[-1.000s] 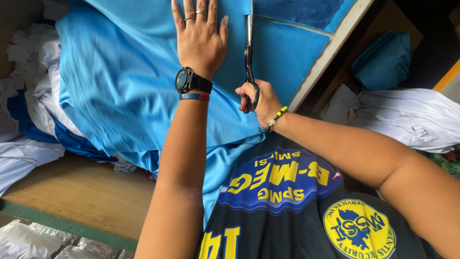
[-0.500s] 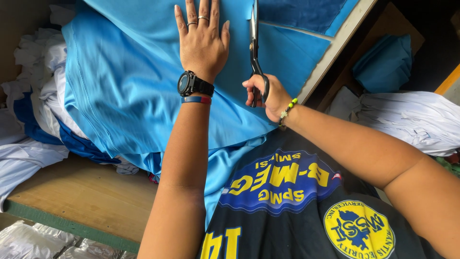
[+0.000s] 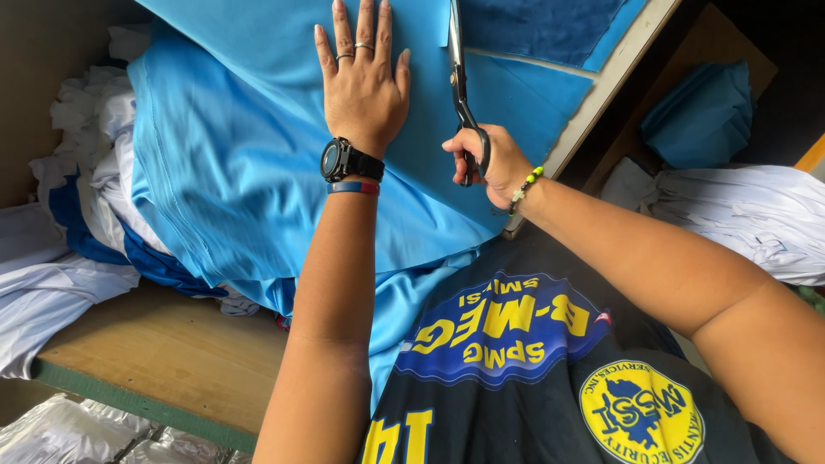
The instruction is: Cutting out garment pieces from blue and yellow fabric using scissors on a workbench.
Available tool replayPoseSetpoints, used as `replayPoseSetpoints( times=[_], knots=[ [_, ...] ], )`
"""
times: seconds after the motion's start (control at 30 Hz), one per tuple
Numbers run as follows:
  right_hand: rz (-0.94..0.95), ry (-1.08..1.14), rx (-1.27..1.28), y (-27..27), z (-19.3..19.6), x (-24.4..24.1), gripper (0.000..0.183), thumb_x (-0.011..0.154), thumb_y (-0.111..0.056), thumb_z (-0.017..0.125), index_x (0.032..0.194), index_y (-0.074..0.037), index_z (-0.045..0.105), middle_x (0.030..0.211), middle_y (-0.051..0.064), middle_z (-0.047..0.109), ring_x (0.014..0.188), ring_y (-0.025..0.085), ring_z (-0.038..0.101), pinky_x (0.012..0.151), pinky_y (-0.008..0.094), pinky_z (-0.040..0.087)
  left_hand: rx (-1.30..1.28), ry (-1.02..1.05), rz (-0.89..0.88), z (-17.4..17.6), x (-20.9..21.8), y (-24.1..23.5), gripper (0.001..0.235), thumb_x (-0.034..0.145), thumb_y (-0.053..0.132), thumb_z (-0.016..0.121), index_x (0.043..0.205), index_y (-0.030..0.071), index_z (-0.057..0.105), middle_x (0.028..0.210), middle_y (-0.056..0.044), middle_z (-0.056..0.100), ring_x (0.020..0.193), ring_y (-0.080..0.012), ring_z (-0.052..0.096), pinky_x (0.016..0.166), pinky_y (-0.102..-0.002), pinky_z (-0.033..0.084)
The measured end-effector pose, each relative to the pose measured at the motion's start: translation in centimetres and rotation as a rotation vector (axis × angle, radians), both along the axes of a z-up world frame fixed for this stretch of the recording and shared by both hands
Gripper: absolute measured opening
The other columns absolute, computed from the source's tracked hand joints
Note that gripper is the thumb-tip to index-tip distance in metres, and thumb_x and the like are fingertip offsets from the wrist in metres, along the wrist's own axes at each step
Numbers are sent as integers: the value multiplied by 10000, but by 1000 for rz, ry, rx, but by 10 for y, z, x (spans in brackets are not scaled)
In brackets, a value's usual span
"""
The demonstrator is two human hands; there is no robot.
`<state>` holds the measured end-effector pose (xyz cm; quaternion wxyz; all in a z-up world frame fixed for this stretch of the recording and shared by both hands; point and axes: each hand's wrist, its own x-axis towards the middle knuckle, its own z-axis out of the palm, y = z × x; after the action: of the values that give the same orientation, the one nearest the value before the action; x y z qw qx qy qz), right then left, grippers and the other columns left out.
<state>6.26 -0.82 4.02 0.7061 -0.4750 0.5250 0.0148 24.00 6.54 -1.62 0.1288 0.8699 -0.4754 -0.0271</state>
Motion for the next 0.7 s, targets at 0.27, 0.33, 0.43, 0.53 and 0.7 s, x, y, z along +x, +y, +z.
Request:
replayPoseSetpoints(
  times=[0.27, 0.33, 0.43, 0.53, 0.7],
  knots=[
    [105, 62, 37, -27, 0, 12, 200, 824, -254, 690, 735, -113, 580, 610, 45, 592, 550, 174, 596, 596, 263, 503, -5, -57, 4, -2, -1, 1, 564, 1170, 421, 463, 1646, 136, 361, 1683, -81, 258, 1547, -374, 172, 1271, -585, 142],
    [95, 43, 1, -28, -4, 11, 191, 823, -219, 696, 713, -103, 592, 580, 39, 582, 507, 169, 580, 552, 264, 488, 0, -34, 0, 0, -1, 1, 571, 1165, 411, 466, 1649, 128, 360, 1688, -85, 243, 1550, -376, 154, 1271, -587, 118],
    [94, 23, -33, -31, -3, 9, 196, 834, -190, 696, 691, -95, 603, 557, 33, 578, 472, 160, 571, 505, 261, 475, 3, -21, 3, -1, 0, 1, 577, 1155, 403, 472, 1650, 126, 364, 1691, -82, 238, 1555, -374, 147, 1274, -588, 105],
    [143, 22, -17, -39, 2, 7, 226, 851, -230, 679, 680, -108, 599, 580, 29, 595, 510, 156, 586, 522, 251, 482, 17, -29, 5, 2, -1, 1, 573, 1155, 403, 467, 1649, 133, 359, 1692, -76, 244, 1558, -365, 152, 1277, -580, 111],
    [218, 40, 28, -58, 4, 18, 224, 840, -284, 655, 692, -134, 578, 629, 27, 603, 587, 166, 596, 599, 272, 494, 34, -62, 7, -4, 0, 0, 576, 1151, 406, 481, 1650, 147, 354, 1695, -59, 249, 1562, -359, 166, 1278, -580, 128]
  ],
)
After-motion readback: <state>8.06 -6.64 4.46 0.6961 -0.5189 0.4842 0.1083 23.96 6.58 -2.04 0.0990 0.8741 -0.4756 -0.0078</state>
